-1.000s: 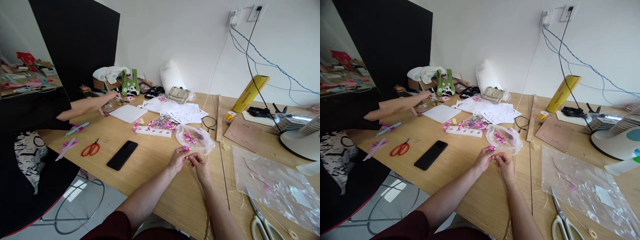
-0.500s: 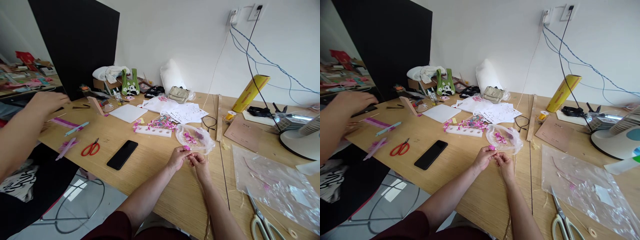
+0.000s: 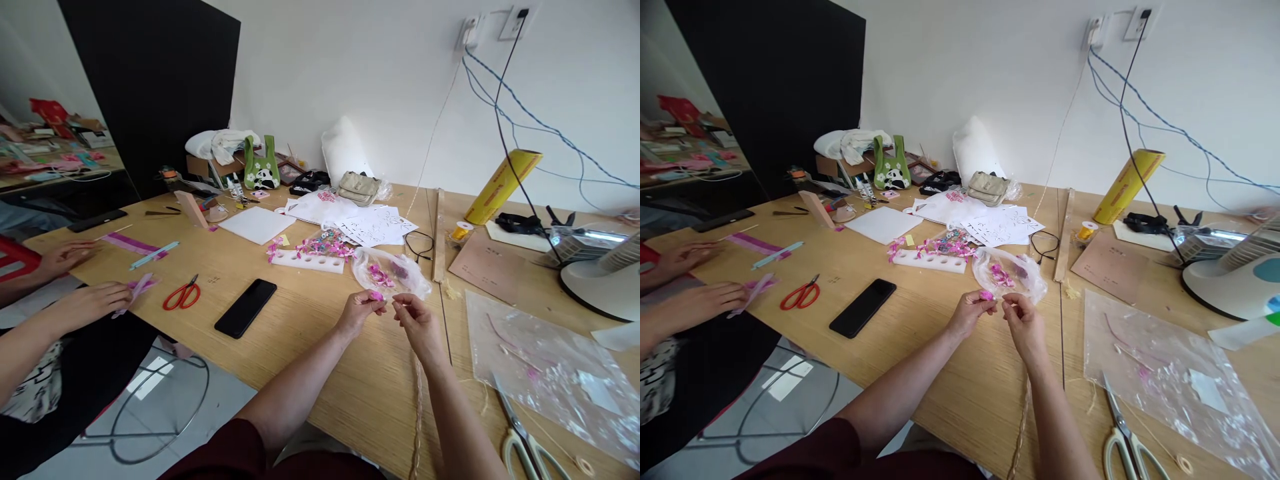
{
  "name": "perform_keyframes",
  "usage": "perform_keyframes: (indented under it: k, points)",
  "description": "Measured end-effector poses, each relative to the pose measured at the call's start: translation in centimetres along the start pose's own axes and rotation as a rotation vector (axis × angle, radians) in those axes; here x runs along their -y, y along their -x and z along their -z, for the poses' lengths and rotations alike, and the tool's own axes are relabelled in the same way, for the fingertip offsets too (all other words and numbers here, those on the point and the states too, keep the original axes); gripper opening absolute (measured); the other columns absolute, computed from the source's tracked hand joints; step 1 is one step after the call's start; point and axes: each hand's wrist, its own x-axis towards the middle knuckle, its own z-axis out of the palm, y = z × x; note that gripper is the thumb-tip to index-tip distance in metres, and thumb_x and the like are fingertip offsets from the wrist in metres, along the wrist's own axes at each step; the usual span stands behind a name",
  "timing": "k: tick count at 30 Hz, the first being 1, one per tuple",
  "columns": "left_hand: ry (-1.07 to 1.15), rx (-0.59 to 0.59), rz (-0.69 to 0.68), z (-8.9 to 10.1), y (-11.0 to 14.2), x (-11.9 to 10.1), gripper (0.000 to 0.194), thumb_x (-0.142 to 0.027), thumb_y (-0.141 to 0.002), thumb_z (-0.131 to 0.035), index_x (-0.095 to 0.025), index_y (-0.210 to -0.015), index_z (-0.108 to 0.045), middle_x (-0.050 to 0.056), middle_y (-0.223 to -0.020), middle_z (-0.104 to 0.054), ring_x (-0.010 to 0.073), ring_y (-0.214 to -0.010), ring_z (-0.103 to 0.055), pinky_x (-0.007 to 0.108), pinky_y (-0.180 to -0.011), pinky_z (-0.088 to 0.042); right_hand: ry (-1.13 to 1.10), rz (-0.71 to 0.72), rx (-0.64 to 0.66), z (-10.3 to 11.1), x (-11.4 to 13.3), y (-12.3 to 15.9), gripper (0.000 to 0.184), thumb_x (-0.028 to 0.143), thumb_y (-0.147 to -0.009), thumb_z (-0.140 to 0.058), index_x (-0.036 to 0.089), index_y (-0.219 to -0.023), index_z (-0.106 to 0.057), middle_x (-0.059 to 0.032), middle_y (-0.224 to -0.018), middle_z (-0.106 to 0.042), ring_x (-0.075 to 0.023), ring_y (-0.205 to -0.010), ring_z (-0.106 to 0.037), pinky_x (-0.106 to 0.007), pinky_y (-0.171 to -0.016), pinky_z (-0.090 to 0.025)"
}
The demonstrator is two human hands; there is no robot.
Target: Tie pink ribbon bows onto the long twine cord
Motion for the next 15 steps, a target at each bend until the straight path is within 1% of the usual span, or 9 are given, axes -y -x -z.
perform_keyframes:
  k: [2, 5, 8, 11, 13, 15]
  points:
    - [-0.002, -0.044, -0.013, 0.2, -0.2, 0.0, 0.023, -0.032, -0.063, -0.070, -0.011, -0.065, -0.061, 0.001, -0.059, -0.058, 0.0096, -0.057, -0.052, 0.022, -0.056, -0.038, 0.056, 0.009, -0.005, 0.4, -0.3, -0.6, 0.026, 0.039, -0.074, -0.054, 0.017, -0.085, -0.061, -0.0015, -0.057, -0.057, -0.0140, -0.053, -0.054, -0.024, -0.048, -0.040]
    - [0.006, -0.120, -0.045, 0.8, -0.6, 0.1, 0.023, -0.033, -0.065, -0.068, -0.011, -0.066, -0.061, 0.001, -0.058, -0.057, 0.0089, -0.056, -0.050, 0.021, -0.055, -0.037, 0.193, -0.038, -0.016, 1.3, -1.6, -2.0, 0.023, 0.037, -0.072, -0.053, 0.018, -0.080, -0.063, -0.0015, -0.056, -0.058, -0.0150, -0.052, -0.055, -0.025, -0.049, -0.040]
    - [-0.003, -0.158, -0.058, 1.1, -0.9, 0.2, 0.025, -0.035, -0.066, -0.067, -0.011, -0.065, -0.061, 0.001, -0.058, -0.057, 0.0083, -0.054, -0.049, 0.021, -0.053, -0.037, 0.359, -0.051, 0.035, 2.0, -2.7, -3.6, 0.019, 0.031, -0.070, -0.051, 0.018, -0.075, -0.064, -0.0015, -0.057, -0.061, -0.0152, -0.052, -0.055, -0.025, -0.050, -0.039]
    - [-0.019, -0.166, -0.050, 1.2, -1.0, 0.2, 0.025, -0.036, -0.065, -0.067, -0.011, -0.066, -0.062, 0.001, -0.057, -0.056, 0.0086, -0.054, -0.049, 0.021, -0.054, -0.038, 0.498, 0.043, 0.077, 1.9, -2.9, -5.4, 0.018, 0.026, -0.070, -0.049, 0.020, -0.072, -0.066, -0.0017, -0.061, -0.064, -0.0159, -0.056, -0.056, -0.026, -0.052, -0.038]
    - [-0.030, -0.176, -0.050, 1.2, -1.0, 0.3, 0.026, -0.037, -0.065, -0.067, -0.012, -0.065, -0.061, 0.001, -0.057, -0.056, 0.0085, -0.054, -0.049, 0.021, -0.054, -0.038, 0.593, 0.108, 0.122, 1.3, -3.0, -6.7, 0.020, 0.024, -0.072, -0.048, 0.020, -0.073, -0.067, -0.0023, -0.066, -0.066, -0.0166, -0.061, -0.057, -0.026, -0.055, -0.038]
    - [-0.039, -0.201, -0.055, 1.2, -1.1, 0.3, 0.026, -0.037, -0.065, -0.067, -0.012, -0.064, -0.061, 0.000, -0.057, -0.055, 0.0079, -0.053, -0.048, 0.021, -0.054, -0.038, 0.680, 0.136, 0.167, 0.4, -3.2, -8.0, 0.021, 0.021, -0.072, -0.048, 0.021, -0.076, -0.068, -0.0034, -0.072, -0.067, -0.0176, -0.065, -0.058, -0.026, -0.058, -0.038]
